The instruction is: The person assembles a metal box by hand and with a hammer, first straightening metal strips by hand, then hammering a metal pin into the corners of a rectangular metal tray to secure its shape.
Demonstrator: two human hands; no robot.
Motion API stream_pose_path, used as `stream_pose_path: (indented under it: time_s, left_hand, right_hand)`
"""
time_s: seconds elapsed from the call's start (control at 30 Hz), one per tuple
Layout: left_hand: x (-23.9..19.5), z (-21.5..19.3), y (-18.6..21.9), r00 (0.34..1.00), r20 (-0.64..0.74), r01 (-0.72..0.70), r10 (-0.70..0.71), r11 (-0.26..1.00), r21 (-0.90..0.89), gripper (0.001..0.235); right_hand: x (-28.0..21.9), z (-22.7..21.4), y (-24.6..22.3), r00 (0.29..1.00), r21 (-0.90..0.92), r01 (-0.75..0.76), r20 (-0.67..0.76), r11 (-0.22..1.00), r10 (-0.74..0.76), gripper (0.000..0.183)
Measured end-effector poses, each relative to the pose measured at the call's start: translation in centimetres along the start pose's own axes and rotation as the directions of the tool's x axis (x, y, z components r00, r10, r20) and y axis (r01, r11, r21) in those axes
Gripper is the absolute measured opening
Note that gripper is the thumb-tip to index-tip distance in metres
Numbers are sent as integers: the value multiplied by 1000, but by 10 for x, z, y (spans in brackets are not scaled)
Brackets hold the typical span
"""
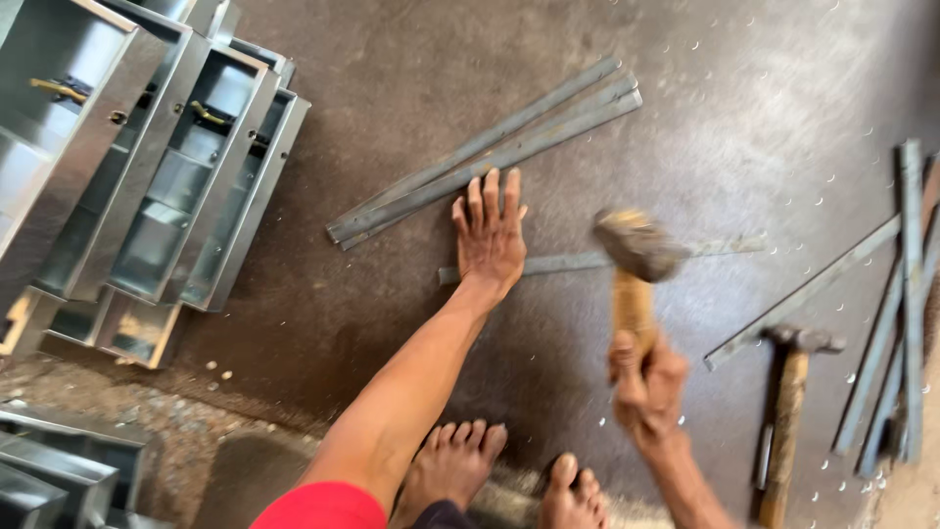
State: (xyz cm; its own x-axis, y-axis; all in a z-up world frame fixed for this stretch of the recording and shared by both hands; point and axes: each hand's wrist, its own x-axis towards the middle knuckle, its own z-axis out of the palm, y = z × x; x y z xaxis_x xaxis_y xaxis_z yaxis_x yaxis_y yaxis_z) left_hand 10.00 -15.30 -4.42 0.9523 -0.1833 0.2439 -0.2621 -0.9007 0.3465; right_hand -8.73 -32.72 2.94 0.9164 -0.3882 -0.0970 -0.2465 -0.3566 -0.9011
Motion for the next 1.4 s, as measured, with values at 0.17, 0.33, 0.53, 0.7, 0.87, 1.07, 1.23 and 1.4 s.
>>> stream_pose_path:
  time_s: [0.17, 0.33, 0.53, 0.7, 0.87, 1.07, 1.23, 1.4]
  left_hand:
    - [4, 9, 8, 998, 69, 12, -16, 998, 54, 56]
    - [1, 15, 9, 999, 30, 34, -36, 998, 50, 56]
    - [3, 3, 12, 997, 69, 31, -34, 999, 38, 56]
    - [13, 24, 54, 998, 61, -19, 25, 996, -83, 57]
    - [31, 49, 95, 996, 65, -61, 65, 996, -67, 62]
    - [27, 44, 93, 988, 118, -103, 104, 995, -9, 59]
    - [25, 50, 93, 989, 114, -98, 97, 995, -3, 58]
    - [26, 43, 96, 989, 97, -107, 109, 994, -28, 58]
  right_hand:
    - [0, -8, -7, 994, -299, 89, 83, 950, -67, 41]
    - [2, -5, -4, 1000, -82, 7, 5, 997, -7, 50]
    - [2, -36, -10, 948, -197, -309, 7, 930, 317, 50]
    - [8, -68, -1, 989, -19, -10, -149, 1000, 7, 56]
    - [36, -68, 21, 939, -87, 301, -146, 950, -311, 59]
    - [31, -68, 25, 957, -83, -268, -141, 960, 255, 52]
    - [31, -87, 23, 980, 90, -98, -165, 991, 112, 40]
    - [49, -106, 23, 934, -8, -281, -230, 960, 272, 51]
